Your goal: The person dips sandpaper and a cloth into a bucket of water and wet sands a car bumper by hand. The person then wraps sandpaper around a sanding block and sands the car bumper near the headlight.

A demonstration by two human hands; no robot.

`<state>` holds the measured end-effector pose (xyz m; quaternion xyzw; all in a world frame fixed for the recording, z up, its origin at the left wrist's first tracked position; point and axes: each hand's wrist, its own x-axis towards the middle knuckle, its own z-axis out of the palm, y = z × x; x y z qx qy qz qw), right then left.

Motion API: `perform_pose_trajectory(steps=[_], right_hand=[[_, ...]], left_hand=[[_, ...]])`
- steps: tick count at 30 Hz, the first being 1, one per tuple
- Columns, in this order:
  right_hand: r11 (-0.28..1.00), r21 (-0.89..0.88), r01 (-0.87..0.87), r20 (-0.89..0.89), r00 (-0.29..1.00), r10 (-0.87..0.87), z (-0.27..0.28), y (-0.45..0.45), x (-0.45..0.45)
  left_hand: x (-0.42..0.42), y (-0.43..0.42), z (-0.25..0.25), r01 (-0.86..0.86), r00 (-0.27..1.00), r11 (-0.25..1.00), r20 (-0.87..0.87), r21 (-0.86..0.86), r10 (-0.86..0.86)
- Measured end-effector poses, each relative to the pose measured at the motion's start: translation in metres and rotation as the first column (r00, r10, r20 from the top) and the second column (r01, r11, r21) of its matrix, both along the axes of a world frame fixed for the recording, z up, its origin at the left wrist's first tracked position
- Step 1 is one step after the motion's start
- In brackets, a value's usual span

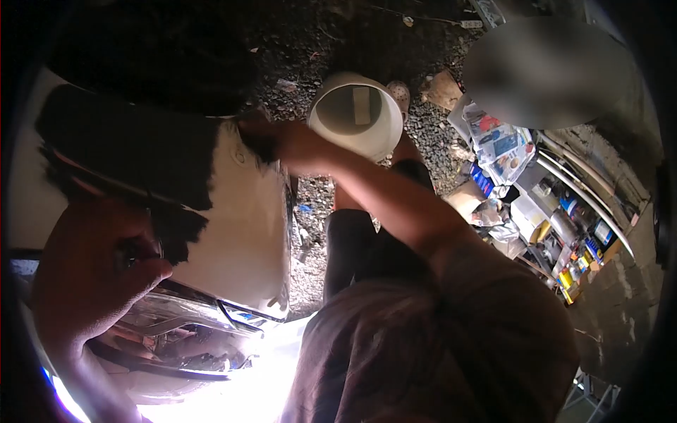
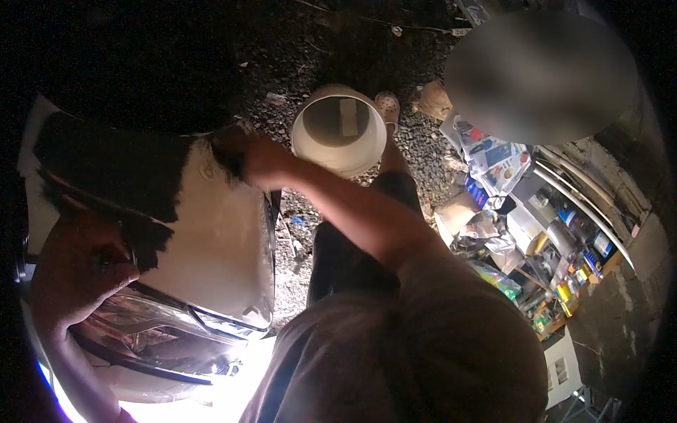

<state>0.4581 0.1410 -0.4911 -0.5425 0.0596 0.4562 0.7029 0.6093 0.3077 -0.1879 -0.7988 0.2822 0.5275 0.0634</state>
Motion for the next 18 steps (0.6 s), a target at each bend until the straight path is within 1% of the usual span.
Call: perform_pose_trajectory(steps=[1,2,3,5,6,7,8,9,10,13,14,16,17,18], right_hand=[[0.976,-0.205,0.069,0.182,0.983,-0.031,0.024,0.012,-0.015],[0.904,-0.392,0.170,0.341,0.940,-0.029,0.041,0.019,-0.029],[0.905,-0.391,0.171,0.425,0.905,0.013,0.041,0.018,-0.034],[0.901,-0.381,0.209,0.436,0.900,-0.024,0.046,0.014,-0.040],[0.900,-0.367,0.237,0.439,0.897,-0.057,0.051,0.010,-0.034],[0.898,-0.368,0.241,0.433,0.899,-0.064,0.054,0.009,-0.031],[0.929,-0.319,0.187,0.411,0.911,-0.042,0.060,0.012,-0.032],[0.955,-0.265,0.131,0.394,0.919,-0.016,0.065,0.013,-0.032],[0.955,-0.267,0.131,0.395,0.919,-0.016,0.062,0.014,-0.031],[0.939,-0.337,0.071,0.252,0.968,0.017,0.046,0.019,-0.027],[0.941,-0.331,0.072,0.248,0.969,0.013,0.037,0.019,-0.024],[0.958,-0.287,0.020,0.215,0.976,0.044,0.021,0.013,-0.010],[0.961,-0.269,0.060,0.248,0.969,0.009,0.022,0.016,-0.017],[0.962,-0.268,0.056,0.240,0.971,0.010,0.028,0.020,-0.026]], left_hand=[[0.000,-0.001,0.000,-0.026,1.000,1.000,-0.004,-0.008,0.026],[0.000,-0.002,0.000,-0.051,0.999,0.999,-0.009,-0.016,0.051],[0.001,0.000,0.000,-0.043,0.999,0.999,-0.010,-0.015,0.042],[0.002,0.000,0.003,-0.040,0.999,0.999,0.036,-0.026,0.041],[0.000,0.000,0.002,-0.121,0.992,0.993,0.027,-0.013,0.121],[0.000,0.000,0.000,-0.151,0.988,0.988,0.002,0.000,0.151],[0.000,0.000,-0.001,-0.181,0.983,0.983,-0.021,0.015,0.182],[0.000,0.000,-0.002,-0.150,0.988,0.988,-0.026,0.023,0.150],[0.001,-0.001,-0.002,-0.139,0.990,0.990,-0.019,0.024,0.139],[0.000,-0.003,-0.002,-0.122,0.992,0.991,-0.031,0.060,0.124],[-0.001,-0.003,-0.001,-0.120,0.992,0.990,-0.039,0.076,0.123],[-0.002,-0.004,0.000,-0.118,0.993,0.992,-0.002,0.034,0.118],[-0.002,-0.004,-0.001,-0.119,0.993,0.993,0.012,0.019,0.119],[-0.002,-0.003,-0.001,-0.090,0.996,0.996,0.009,0.017,0.089]])
